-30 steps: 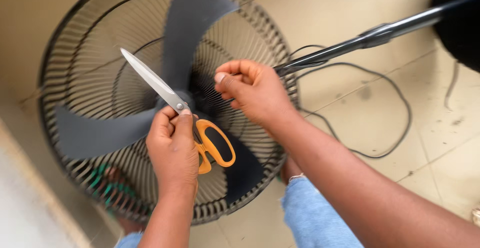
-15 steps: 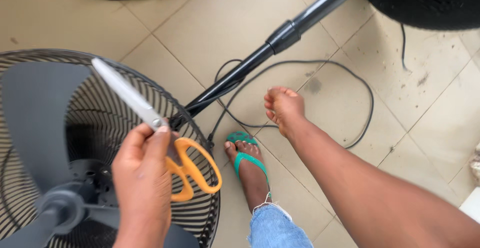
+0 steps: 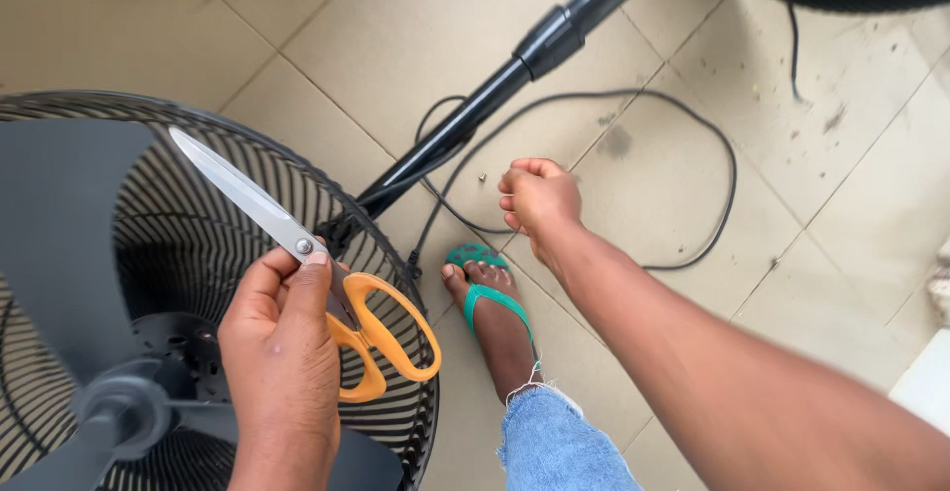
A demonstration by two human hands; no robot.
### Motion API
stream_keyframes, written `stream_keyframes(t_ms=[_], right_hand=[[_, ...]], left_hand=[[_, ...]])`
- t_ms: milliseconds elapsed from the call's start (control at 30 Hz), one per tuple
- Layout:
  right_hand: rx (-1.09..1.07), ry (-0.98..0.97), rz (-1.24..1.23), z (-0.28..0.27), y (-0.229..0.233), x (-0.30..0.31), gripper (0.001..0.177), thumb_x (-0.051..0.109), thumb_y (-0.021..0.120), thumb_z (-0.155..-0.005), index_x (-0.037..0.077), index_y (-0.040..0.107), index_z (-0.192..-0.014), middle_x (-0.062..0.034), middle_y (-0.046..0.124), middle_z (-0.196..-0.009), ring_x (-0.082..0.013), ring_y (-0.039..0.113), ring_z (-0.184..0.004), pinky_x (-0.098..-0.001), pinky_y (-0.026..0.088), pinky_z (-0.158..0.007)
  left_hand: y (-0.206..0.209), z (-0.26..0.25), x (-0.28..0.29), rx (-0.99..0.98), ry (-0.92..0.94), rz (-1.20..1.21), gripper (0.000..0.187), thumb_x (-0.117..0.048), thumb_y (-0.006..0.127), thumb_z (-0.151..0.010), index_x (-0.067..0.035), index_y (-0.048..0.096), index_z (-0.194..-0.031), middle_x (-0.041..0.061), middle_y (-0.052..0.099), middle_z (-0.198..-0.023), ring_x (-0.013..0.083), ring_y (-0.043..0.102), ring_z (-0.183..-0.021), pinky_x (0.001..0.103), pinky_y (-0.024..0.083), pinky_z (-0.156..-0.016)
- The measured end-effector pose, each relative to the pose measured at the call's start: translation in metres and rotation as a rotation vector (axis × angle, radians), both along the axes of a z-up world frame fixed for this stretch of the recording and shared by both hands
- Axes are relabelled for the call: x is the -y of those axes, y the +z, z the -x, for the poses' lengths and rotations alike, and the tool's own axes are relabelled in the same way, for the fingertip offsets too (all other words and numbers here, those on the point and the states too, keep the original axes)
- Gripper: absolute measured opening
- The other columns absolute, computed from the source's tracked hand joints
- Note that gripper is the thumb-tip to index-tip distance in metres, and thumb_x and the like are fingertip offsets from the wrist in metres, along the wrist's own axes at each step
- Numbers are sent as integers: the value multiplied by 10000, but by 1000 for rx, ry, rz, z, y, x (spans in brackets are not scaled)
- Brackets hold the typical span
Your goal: The person uses a pair of scissors to unscrew the central nut of a standing fan, then removes the front grille. The fan blades and grille are handled directly, and the scissors are used as a makeshift tool to loosen the fastener.
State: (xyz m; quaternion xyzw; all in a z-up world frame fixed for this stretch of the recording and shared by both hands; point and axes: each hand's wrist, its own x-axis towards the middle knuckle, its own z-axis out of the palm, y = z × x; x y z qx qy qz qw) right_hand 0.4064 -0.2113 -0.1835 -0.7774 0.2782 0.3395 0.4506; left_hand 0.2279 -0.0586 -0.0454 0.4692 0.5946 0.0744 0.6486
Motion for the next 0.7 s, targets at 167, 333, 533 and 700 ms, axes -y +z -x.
stream_keyframes(t_ms=[167, 333, 533, 700], right_hand=[[202, 151, -274, 43, 111, -40, 119, 172, 658, -899, 78, 670, -970, -4, 634, -771, -80, 549, -639, -246, 472, -538], [-182, 699, -368, 141, 178, -110, 308, 228, 789, -831, 104, 686, -1094, 29, 698, -877, -53, 610, -719, -228, 493, -600], [-452, 610, -468, 221, 198, -153, 423, 67, 615, -874, 115, 588, -1293, -32, 676, -882, -110, 667, -736, -280, 576, -633], [-243, 807, -279, 231, 203, -168, 588, -8, 555, -866, 171, 540, -1426, -31, 595, -924, -118, 638, -709, -289, 543, -602]], left_hand=[[11, 25, -22, 34, 123, 82, 198, -181, 593, -973, -44, 679, -1087, 25, 690, -897, 92, 633, -810, 252, 499, -722], [6, 85, -48, 304, 450, 312, 167, -160, 602, -985, -46, 661, -1092, 35, 652, -905, 108, 615, -797, 270, 504, -720], [-14, 157, -84, 229, 327, 536, 232, -323, 611, -1051, -115, 596, -1152, 72, 609, -990, 228, 559, -828, 445, 398, -656], [-31, 190, -103, -274, -176, -402, 332, -367, 573, -979, -164, 677, -1221, 51, 622, -1262, 259, 514, -1200, 484, 403, -1020]])
